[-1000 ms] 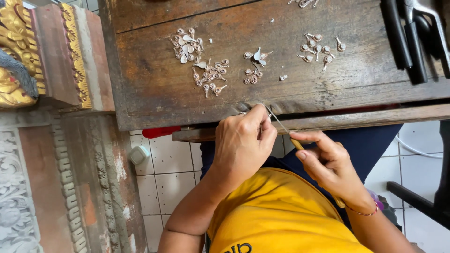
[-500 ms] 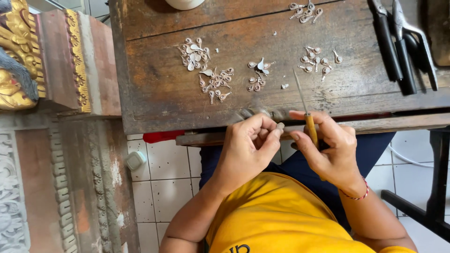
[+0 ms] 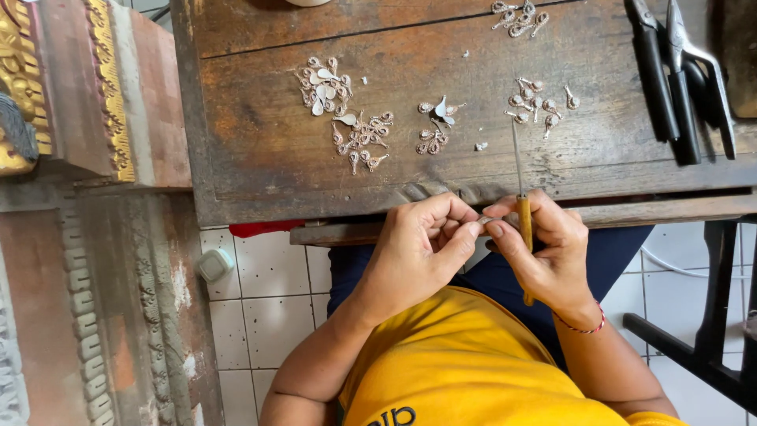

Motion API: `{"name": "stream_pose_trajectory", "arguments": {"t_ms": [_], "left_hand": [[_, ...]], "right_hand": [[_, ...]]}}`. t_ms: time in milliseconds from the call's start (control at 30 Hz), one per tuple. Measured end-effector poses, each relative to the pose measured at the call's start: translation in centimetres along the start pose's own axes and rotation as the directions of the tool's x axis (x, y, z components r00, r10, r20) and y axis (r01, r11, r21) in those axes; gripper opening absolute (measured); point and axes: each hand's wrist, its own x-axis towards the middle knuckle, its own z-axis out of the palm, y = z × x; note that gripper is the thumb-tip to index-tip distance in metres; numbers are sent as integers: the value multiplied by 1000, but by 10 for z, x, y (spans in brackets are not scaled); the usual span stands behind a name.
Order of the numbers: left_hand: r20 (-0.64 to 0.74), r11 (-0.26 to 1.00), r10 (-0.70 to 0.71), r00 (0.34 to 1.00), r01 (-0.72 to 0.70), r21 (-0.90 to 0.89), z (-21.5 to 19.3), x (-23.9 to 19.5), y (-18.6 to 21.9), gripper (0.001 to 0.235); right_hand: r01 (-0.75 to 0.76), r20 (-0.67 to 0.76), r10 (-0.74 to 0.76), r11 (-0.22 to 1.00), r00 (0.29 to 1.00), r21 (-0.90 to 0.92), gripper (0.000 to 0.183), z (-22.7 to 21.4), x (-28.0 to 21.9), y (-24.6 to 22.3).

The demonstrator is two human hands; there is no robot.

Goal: Refining and cleaning small silver jewelry components using a hand tool on a wooden workbench.

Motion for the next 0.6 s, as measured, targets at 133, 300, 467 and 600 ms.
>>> {"name": "stream_pose_trajectory", "arguments": {"t_ms": [133, 300, 467, 600], "left_hand": [[-35, 999, -9, 999, 7, -50, 6, -2, -4, 7], [-134, 972, -42, 990, 10, -233, 17, -3, -3, 12], [-135, 956, -46, 990, 5, -293, 24, -3, -9, 12], [-162, 941, -7, 987, -49, -335, 31, -3, -9, 12]], "right_hand": [[-5, -30, 6, 1000, 1000, 16, 8, -2, -3, 5], [74, -131, -72, 997, 989, 8, 8, -8, -12, 19], [119, -177, -113, 993, 978, 23, 11, -8, -23, 32], [118, -200, -110, 993, 974, 28, 12, -7, -24, 30]]}}
